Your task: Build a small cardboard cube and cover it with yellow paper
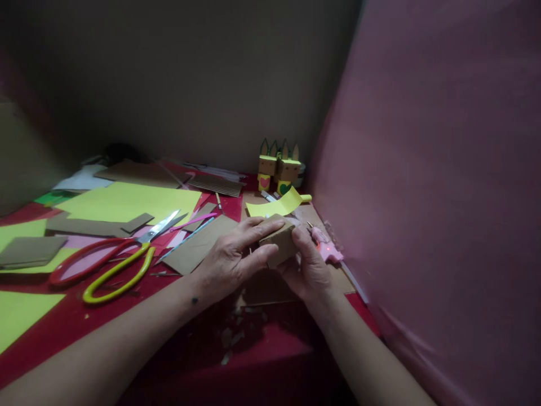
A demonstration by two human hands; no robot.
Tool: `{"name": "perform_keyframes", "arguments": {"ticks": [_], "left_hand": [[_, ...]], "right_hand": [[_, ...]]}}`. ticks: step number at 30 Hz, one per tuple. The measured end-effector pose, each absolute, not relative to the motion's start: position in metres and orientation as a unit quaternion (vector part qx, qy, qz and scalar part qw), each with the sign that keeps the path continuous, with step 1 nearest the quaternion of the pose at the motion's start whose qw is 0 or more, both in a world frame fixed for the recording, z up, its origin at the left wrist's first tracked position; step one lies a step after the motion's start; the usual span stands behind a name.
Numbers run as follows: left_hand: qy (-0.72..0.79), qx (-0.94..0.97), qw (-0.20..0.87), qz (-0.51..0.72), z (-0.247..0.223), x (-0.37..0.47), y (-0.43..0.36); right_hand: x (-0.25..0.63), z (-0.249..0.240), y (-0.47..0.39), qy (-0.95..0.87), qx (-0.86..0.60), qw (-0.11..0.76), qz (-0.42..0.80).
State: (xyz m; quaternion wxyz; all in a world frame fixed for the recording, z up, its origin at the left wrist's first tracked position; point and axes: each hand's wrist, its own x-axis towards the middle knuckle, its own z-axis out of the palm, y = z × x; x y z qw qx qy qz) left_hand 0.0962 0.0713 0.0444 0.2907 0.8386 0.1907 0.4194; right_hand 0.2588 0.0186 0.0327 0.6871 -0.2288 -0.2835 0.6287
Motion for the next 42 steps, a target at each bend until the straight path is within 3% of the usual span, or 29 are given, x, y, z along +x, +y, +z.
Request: {"name": "perform_keyframes", "arguments": {"ticks": [10,28,42], "left_hand": [[0.132,0.855,0.208,0.457,0.047,0.094,0.073],[0.118,0.859,0.275,0.415,0.046,0.092,0.079],[0.104,0.874,0.249,0.404,0.047,0.093,0.080]], "right_hand": [[0.268,0.033,0.017,-0.326,-0.277,0.671,0.606],[0.267,0.036,0.012,-0.359,-0.292,0.683,0.565],[0.268,0.031,0.017,-0.342,-0.302,0.679,0.575]]}}
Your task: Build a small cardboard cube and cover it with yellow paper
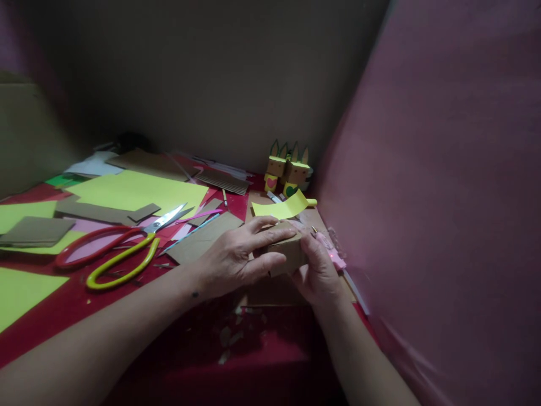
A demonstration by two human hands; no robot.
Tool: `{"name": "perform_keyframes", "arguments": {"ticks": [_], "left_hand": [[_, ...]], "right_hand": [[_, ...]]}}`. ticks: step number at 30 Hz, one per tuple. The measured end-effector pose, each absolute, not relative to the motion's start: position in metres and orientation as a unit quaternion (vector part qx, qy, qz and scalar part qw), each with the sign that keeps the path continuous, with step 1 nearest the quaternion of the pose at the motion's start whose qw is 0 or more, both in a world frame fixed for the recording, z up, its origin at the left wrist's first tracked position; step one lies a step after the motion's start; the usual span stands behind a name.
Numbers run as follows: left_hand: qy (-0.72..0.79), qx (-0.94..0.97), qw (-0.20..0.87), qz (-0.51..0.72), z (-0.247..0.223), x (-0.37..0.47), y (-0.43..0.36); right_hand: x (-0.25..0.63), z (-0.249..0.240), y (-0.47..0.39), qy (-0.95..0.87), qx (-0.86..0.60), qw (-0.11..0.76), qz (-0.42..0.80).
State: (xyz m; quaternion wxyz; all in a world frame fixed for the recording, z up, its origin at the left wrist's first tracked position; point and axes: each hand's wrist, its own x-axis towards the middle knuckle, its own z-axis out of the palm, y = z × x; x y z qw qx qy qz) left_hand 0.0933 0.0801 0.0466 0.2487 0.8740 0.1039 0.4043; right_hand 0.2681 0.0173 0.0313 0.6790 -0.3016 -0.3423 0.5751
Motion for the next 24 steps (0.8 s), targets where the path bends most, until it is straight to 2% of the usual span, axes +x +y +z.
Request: {"name": "perform_keyframes", "arguments": {"ticks": [9,24], "left_hand": [[0.124,0.855,0.324,0.386,0.060,0.086,0.085],[0.169,0.799,0.407,0.408,0.062,0.087,0.084]], "right_hand": [[0.273,0.031,0.019,-0.252,-0.337,0.665,0.616],[0.274,0.029,0.018,-0.273,-0.331,0.644,0.633]]}}
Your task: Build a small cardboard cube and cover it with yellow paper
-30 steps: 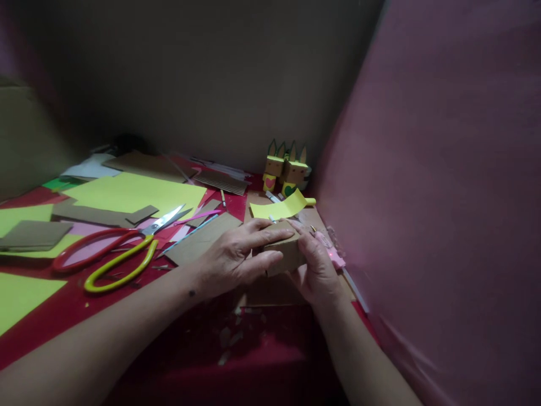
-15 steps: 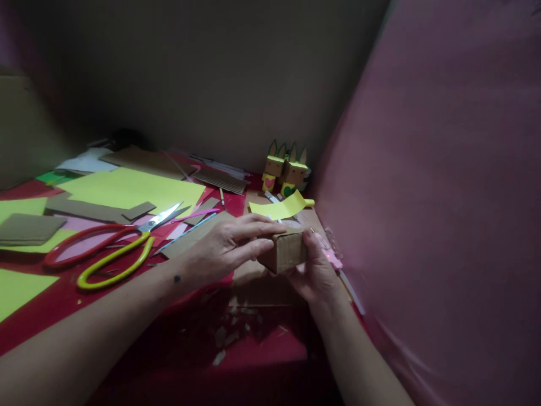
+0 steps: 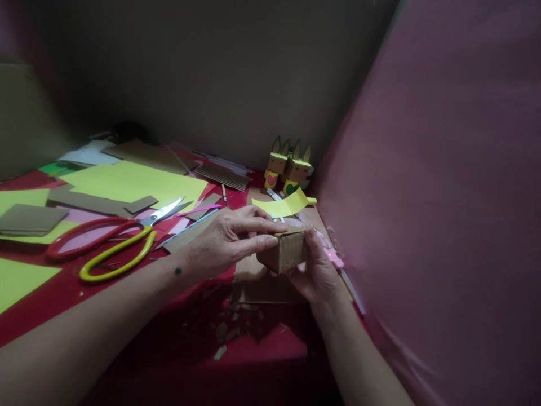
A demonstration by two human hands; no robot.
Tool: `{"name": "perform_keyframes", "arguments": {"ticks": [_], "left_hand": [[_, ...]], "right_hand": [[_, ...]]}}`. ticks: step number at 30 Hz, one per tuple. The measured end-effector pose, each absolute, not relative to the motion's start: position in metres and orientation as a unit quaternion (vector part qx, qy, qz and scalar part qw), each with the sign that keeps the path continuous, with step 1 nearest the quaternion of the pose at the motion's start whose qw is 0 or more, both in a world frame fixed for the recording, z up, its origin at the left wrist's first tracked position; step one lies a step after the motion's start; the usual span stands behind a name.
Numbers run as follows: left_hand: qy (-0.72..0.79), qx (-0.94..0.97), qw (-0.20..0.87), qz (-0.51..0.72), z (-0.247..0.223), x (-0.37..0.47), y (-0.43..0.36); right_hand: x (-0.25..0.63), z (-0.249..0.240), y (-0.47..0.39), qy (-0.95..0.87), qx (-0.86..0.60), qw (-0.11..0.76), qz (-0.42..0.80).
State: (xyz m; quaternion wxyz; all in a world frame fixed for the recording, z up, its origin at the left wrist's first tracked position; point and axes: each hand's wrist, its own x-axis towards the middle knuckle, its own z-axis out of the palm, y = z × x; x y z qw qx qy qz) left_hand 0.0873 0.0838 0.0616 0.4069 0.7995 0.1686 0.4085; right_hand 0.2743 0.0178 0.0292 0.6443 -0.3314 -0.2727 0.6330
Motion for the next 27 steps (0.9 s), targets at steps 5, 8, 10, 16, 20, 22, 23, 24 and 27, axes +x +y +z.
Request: {"name": "perform_keyframes", "arguments": {"ticks": [5,8,10,16,20,22,23,24,27], "left_hand": [[0.187,0.801,0.392,0.412,0.064,0.086,0.084],[0.190,0.802,0.406,0.394,0.067,0.084,0.084],[0.187,0.797,0.420,0.392,0.068,0.084,0.083],[0.205,0.783,0.430,0.400,0.071,0.085,0.079],[0.219,0.785,0.427,0.393,0.073,0.085,0.078],[0.216,0.786,0.427,0.391,0.073,0.085,0.079],[0.214,0.787,0.427,0.391,0.072,0.085,0.079],[0.212,0.788,0.427,0.390,0.071,0.085,0.080],[0.206,0.791,0.422,0.392,0.068,0.085,0.081]], "right_hand": [[0.276,0.027,0.018,-0.326,-0.318,0.633,0.626],[0.277,0.027,0.018,-0.335,-0.321,0.637,0.615],[0.276,0.029,0.017,-0.338,-0.323,0.639,0.611],[0.272,0.031,0.017,-0.325,-0.323,0.644,0.612],[0.272,0.030,0.017,-0.326,-0.323,0.652,0.604],[0.273,0.029,0.017,-0.337,-0.325,0.646,0.603],[0.273,0.029,0.017,-0.342,-0.325,0.644,0.602],[0.273,0.028,0.017,-0.348,-0.326,0.643,0.599],[0.273,0.028,0.018,-0.368,-0.327,0.642,0.588]]}}
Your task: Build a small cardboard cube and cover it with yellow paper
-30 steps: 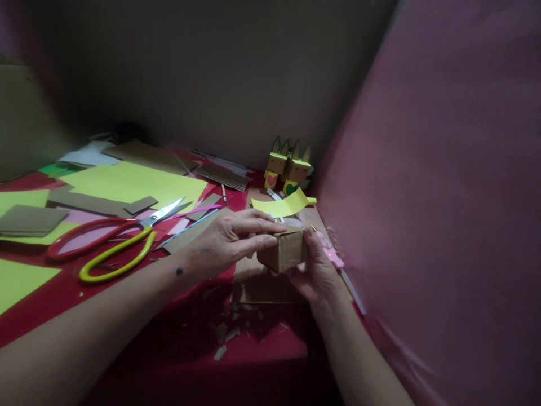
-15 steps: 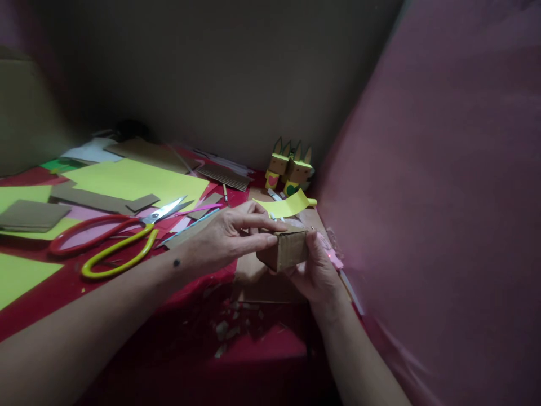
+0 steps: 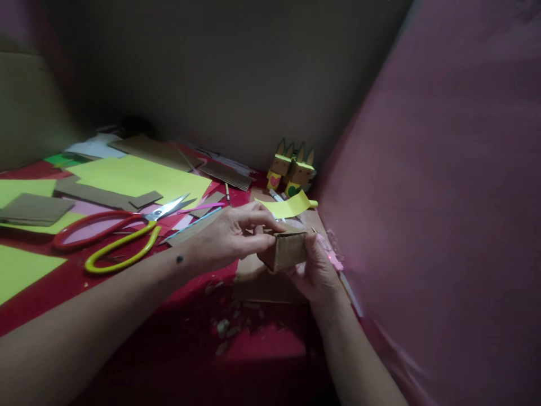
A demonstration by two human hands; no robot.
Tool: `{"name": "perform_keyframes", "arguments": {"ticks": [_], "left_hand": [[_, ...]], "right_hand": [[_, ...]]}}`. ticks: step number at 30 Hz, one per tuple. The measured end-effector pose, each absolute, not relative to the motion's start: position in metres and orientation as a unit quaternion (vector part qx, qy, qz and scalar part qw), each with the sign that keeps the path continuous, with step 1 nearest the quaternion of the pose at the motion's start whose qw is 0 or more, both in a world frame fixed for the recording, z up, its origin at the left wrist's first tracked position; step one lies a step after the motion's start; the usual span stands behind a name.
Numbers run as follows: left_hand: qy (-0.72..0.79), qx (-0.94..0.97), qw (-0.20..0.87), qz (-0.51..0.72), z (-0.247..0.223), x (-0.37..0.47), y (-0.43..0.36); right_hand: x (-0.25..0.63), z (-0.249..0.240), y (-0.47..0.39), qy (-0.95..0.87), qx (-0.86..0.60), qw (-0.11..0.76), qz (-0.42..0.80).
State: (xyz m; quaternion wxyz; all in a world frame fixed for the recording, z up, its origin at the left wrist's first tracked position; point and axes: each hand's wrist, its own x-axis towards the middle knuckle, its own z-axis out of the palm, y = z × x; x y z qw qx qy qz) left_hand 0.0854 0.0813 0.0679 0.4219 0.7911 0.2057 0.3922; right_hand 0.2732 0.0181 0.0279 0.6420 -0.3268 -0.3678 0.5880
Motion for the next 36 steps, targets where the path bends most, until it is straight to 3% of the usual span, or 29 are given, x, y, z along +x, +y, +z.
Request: {"name": "perform_keyframes", "arguments": {"ticks": [8,19,30,36], "left_hand": [[0.177,0.838,0.399,0.327,0.067,0.079,0.093],[0.175,0.832,0.413,0.326,0.069,0.077,0.093],[0.189,0.757,0.522,0.346,0.063,0.083,0.092],[0.172,0.771,0.494,0.364,0.065,0.083,0.089]], "right_hand": [[0.274,0.026,0.020,-0.353,-0.312,0.663,0.581],[0.275,0.028,0.020,-0.364,-0.302,0.652,0.592],[0.272,0.027,0.021,-0.332,-0.307,0.683,0.573],[0.268,0.029,0.021,-0.328,-0.322,0.695,0.552]]}}
